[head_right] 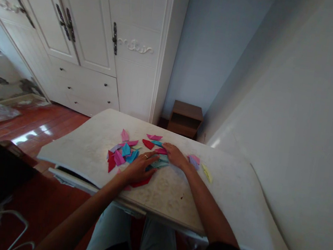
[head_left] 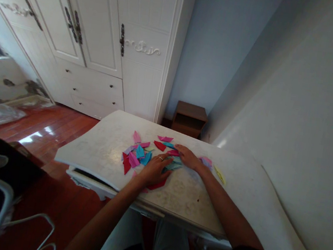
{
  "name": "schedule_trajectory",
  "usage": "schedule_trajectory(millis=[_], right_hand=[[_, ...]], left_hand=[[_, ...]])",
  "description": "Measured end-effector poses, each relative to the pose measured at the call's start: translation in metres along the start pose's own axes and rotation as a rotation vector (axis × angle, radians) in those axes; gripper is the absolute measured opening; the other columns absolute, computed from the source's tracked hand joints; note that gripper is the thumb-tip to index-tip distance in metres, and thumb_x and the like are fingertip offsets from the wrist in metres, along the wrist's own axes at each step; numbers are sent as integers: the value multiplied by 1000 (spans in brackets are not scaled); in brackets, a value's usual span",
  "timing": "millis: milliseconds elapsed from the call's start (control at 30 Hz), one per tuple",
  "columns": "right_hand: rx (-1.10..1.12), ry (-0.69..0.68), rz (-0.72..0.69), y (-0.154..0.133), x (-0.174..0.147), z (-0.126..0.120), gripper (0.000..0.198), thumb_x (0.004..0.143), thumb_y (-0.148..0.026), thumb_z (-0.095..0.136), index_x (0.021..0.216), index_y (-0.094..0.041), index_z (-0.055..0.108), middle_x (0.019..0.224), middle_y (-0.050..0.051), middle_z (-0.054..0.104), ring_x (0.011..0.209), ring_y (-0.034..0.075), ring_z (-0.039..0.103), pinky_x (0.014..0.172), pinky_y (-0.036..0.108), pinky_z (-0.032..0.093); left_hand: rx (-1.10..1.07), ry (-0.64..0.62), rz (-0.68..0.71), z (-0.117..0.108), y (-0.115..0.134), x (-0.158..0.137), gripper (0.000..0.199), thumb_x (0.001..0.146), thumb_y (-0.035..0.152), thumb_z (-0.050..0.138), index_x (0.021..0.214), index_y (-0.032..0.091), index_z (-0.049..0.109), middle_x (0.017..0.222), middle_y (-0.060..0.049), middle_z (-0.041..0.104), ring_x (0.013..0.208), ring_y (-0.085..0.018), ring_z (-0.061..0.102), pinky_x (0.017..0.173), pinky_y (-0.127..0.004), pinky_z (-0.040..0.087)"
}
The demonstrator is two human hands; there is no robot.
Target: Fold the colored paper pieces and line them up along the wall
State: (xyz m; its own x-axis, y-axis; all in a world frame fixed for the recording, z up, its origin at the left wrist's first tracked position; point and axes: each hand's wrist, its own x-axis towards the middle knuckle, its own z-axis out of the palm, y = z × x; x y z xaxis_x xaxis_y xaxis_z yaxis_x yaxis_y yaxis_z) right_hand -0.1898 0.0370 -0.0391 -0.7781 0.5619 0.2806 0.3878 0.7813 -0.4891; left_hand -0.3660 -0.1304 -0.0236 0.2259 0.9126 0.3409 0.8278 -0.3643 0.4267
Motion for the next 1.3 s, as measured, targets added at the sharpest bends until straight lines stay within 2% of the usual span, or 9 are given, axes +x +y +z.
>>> schedule_trajectory(millis=[167,333,533,633,767,1000,1067,1167,1300], right_hand=[[36,26,-57,-13,-12,0,49,84,-11,43,128,-21,62,135,9,60,127,22,54,109,47,39],[-44,-41,-106,-17,-24,-3,46,83,-12,47,123,-23,67,136,8,59,128,24,52,109,47,39],[-229,44,-11,-25,-14,0,57,79,-8,44,134,-15,57,141,12,53,134,26,45,114,49,33],[-264,62,15,-34,-18,-3,55,82,-13,44,137,-11,53,146,11,48,137,26,40,116,44,30],[-318,119,130,-37,-46,-17,50,86,-23,48,135,-12,55,148,11,46,137,27,41,116,43,32],[-403,208,383,0,-121,-54,47,84,-24,50,127,-12,60,132,18,60,125,33,52,108,52,39],[-383,192,380,9,-134,-57,47,86,-26,47,129,-13,59,129,17,62,120,32,56,106,51,42],[-341,187,288,10,-140,-53,45,89,-29,45,129,-15,59,130,15,61,120,31,56,106,51,42],[-316,181,152,-13,-124,-40,43,89,-29,50,129,-19,60,132,14,60,124,30,53,107,53,40]], left_hand=[[51,-12,16,2,0,0,46,87,33,59,131,19,57,143,-14,50,134,-29,43,110,-47,37],[67,-27,27,0,2,2,43,87,31,59,128,18,59,138,-13,55,129,-29,48,108,-48,38],[52,-27,13,0,2,1,40,87,30,58,126,20,60,134,-10,59,130,-28,46,108,-46,38],[68,48,-10,-1,3,1,37,90,32,56,122,16,61,129,-13,61,123,-27,52,105,-44,42],[54,236,-20,-4,5,2,30,94,33,49,114,15,62,120,-14,63,113,-25,56,100,-43,45],[-3,554,69,-18,6,-3,19,94,24,46,93,18,64,97,-9,67,94,-22,60,86,-40,48],[-17,607,67,-23,12,-2,18,94,22,47,91,18,64,95,-8,67,93,-21,60,85,-40,48],[-76,637,94,-29,32,0,15,92,20,49,90,18,64,93,-8,68,91,-21,60,84,-38,49],[-180,584,168,-25,67,0,11,90,16,53,89,17,64,92,-9,68,90,-20,61,82,-36,49]])
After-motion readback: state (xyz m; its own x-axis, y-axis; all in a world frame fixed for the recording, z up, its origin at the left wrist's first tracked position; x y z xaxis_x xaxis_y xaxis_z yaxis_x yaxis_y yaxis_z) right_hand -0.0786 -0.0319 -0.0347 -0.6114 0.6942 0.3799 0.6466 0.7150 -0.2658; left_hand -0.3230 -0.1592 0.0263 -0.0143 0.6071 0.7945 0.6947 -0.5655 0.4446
